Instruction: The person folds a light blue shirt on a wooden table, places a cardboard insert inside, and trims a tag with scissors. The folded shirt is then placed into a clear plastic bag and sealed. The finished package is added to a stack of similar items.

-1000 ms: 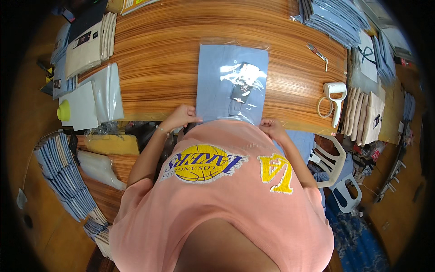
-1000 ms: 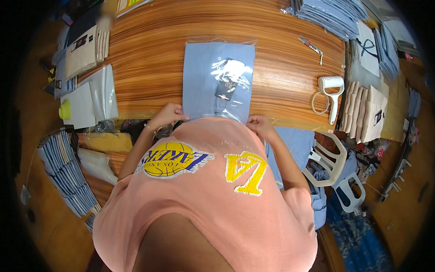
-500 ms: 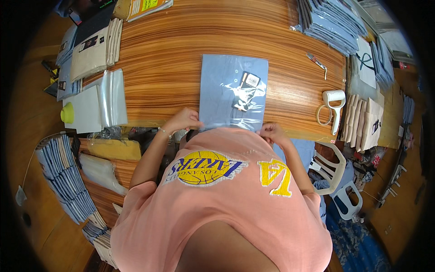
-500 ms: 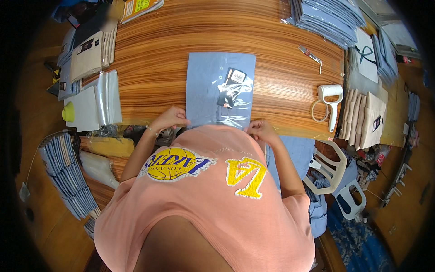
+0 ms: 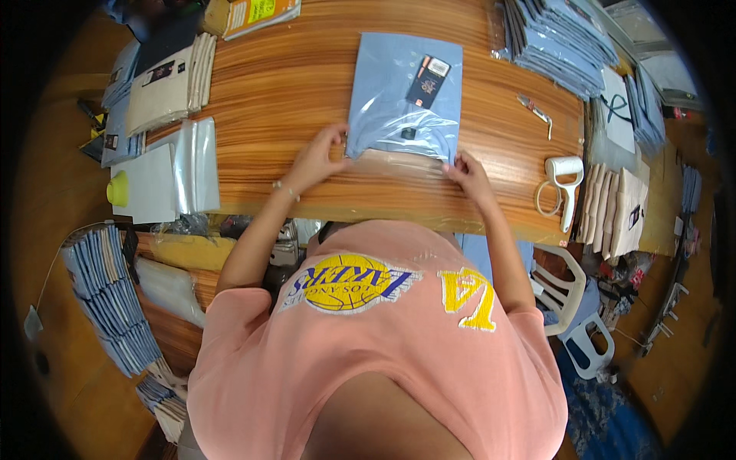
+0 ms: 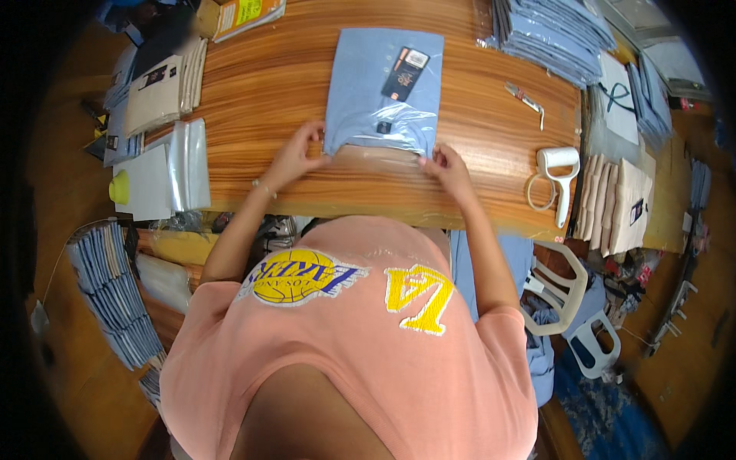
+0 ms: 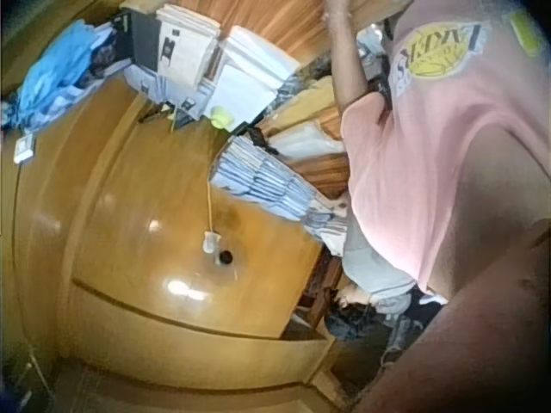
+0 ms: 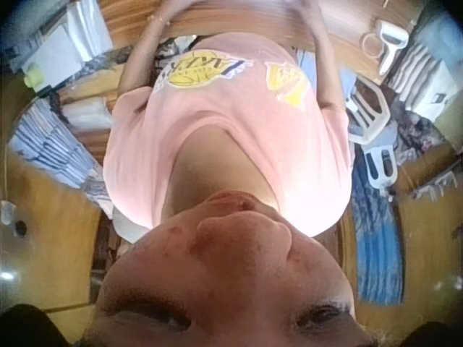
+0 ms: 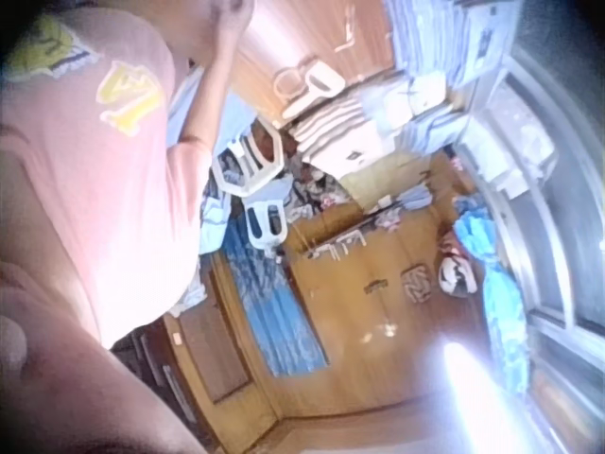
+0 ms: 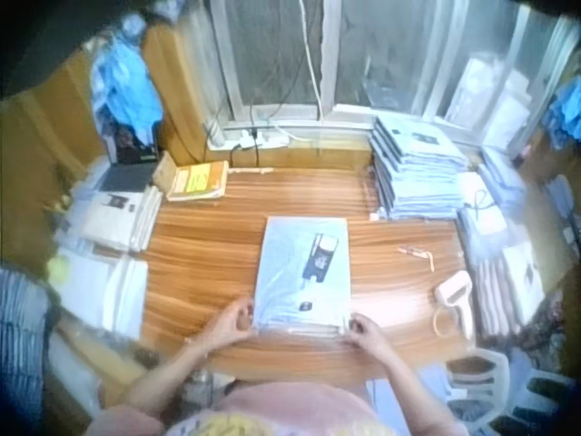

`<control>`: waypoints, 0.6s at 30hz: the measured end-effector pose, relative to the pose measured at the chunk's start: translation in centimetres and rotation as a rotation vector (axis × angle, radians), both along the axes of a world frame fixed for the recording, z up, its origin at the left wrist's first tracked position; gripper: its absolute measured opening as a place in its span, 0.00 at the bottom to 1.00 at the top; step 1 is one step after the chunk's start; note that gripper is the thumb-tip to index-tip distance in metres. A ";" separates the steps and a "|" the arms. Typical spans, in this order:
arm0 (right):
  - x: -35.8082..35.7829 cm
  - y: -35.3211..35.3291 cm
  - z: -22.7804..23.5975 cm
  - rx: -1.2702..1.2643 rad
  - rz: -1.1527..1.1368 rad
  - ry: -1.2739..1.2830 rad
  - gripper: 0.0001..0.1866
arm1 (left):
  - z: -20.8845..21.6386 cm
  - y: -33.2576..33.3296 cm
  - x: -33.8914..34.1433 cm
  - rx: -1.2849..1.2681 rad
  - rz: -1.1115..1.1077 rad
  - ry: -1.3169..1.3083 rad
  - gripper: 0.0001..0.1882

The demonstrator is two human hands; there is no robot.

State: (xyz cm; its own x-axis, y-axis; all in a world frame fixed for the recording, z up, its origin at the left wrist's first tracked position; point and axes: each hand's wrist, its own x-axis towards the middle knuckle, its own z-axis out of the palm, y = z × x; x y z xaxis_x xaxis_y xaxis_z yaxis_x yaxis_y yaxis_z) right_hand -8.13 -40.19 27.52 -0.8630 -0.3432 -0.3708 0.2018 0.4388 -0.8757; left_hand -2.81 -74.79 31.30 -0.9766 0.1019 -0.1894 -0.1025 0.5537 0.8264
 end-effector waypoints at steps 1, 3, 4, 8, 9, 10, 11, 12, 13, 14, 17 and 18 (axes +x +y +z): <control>0.5 0.0 -0.5 -0.112 -0.067 -0.120 0.09 | 0.0 -0.2 1.2 -0.156 -0.092 0.040 0.25; 1.4 0.0 -0.7 -0.189 -0.129 -0.117 0.10 | -0.3 -0.9 2.3 -0.290 -0.223 0.022 0.27; 1.5 0.0 -0.7 -0.228 -0.161 -0.115 0.10 | -0.7 -1.1 1.9 -0.334 -0.204 0.122 0.27; -1.0 0.7 1.3 -0.225 -0.353 -0.100 0.19 | 4.6 4.2 -1.9 -0.334 -0.210 0.410 0.33; -1.6 -0.4 3.1 -0.204 -0.401 -0.160 0.20 | 3.8 6.1 -2.9 -0.287 -0.280 0.461 0.40; -1.9 -0.6 2.8 -0.230 -0.319 -0.275 0.20 | 2.8 8.0 -3.7 -0.238 -0.360 0.516 0.48; -2.4 -0.7 2.0 -0.253 -0.243 -0.390 0.20 | 1.4 9.6 -3.6 -0.306 -0.390 0.448 0.53; -2.7 -0.9 1.3 -0.275 -0.160 -0.504 0.20 | -0.3 10.9 -3.5 -0.376 -0.412 0.379 0.57; -2.5 -1.5 1.1 -0.340 -0.176 -0.542 0.18 | -1.3 11.5 -3.6 -0.446 -0.428 0.311 0.62; -2.3 -1.7 0.9 -0.404 -0.201 -0.561 0.18 | -1.6 11.5 -3.6 -0.458 -0.449 0.303 0.64; -0.7 -2.7 0.8 -0.577 -0.275 -0.643 0.17 | -1.4 11.7 -2.4 -0.490 -0.466 0.299 0.66; -0.4 -3.5 1.6 -0.622 -0.288 -0.675 0.16 | -2.0 11.6 -2.1 -0.487 -0.391 0.363 0.63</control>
